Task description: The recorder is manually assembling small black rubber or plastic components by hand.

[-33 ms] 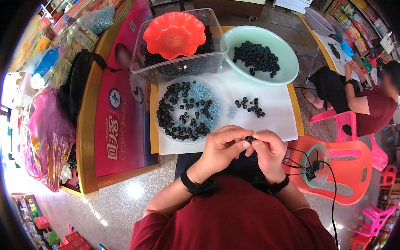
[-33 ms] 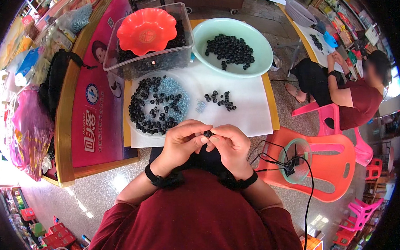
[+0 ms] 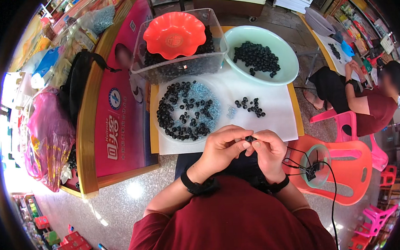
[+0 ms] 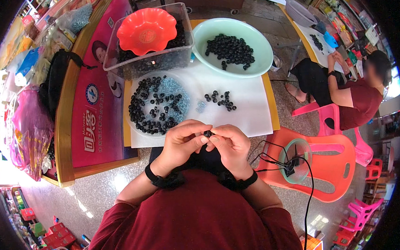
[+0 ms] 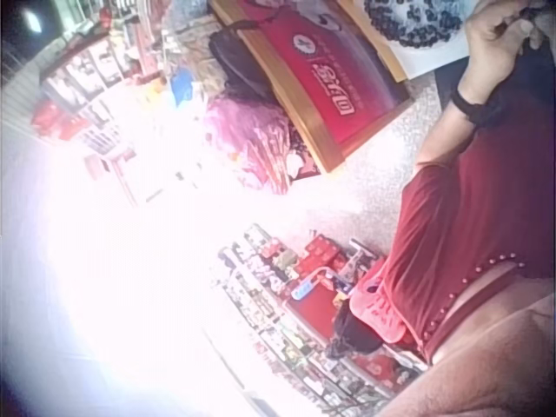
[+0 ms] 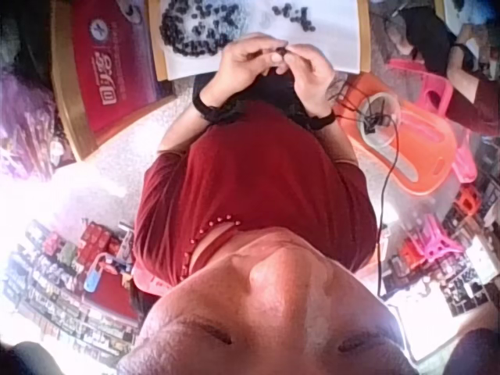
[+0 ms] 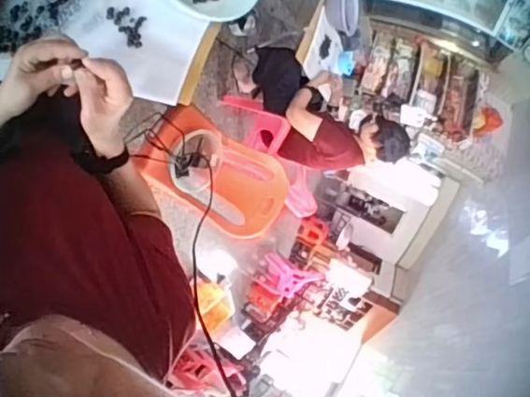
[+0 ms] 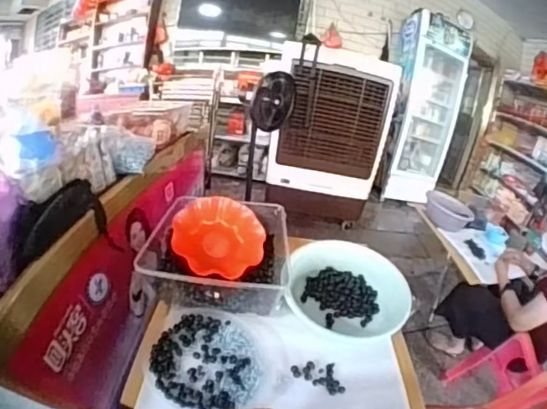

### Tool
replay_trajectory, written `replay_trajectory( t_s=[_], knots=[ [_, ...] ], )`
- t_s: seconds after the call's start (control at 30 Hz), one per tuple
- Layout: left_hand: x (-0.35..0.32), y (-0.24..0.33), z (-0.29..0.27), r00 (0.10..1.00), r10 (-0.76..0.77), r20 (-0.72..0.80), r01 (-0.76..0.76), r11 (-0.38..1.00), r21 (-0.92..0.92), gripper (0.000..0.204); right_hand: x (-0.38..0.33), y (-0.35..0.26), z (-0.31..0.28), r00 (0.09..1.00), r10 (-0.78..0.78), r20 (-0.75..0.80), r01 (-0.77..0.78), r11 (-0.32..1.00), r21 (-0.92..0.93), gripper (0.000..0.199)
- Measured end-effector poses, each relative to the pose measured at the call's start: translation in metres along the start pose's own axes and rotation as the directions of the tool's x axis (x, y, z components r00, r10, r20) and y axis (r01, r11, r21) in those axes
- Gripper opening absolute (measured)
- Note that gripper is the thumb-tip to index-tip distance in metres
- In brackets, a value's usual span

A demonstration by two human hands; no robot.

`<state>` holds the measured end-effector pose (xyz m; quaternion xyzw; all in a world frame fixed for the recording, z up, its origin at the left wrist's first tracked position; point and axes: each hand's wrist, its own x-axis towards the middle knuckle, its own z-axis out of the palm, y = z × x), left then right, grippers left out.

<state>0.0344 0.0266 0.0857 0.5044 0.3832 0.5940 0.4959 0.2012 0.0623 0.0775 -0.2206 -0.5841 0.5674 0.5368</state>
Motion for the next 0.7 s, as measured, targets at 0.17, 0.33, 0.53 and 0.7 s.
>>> replay_trajectory(
  t_s=[0.17, 0.33, 0.53, 0.7],
  knots=[
    [0.003, 0.005, 0.005, 0.996, 0.084, -0.002, -0.084, 0.996, -0.023, 0.028, -0.001, 0.005, 0.000, 1.000, -0.025, -0.013, 0.026, 1.000, 0.011, 0.019],
    [0.007, -0.002, 0.003, 0.983, 0.184, 0.023, -0.186, 0.980, 0.068, 0.028, 0.002, 0.004, -0.010, 0.998, -0.031, 0.051, 0.033, 0.999, -0.037, 0.019],
    [0.009, -0.001, 0.001, 0.987, 0.152, 0.055, -0.156, 0.986, 0.064, 0.029, 0.010, 0.001, -0.016, 0.962, 0.243, 0.126, -0.265, 0.941, 0.209, 0.020],
    [0.008, -0.008, -0.005, 0.980, 0.063, 0.186, -0.086, 0.989, 0.118, 0.030, 0.006, 0.012, -0.032, 0.867, 0.363, 0.340, -0.488, 0.753, 0.440, 0.034]
  ],
)
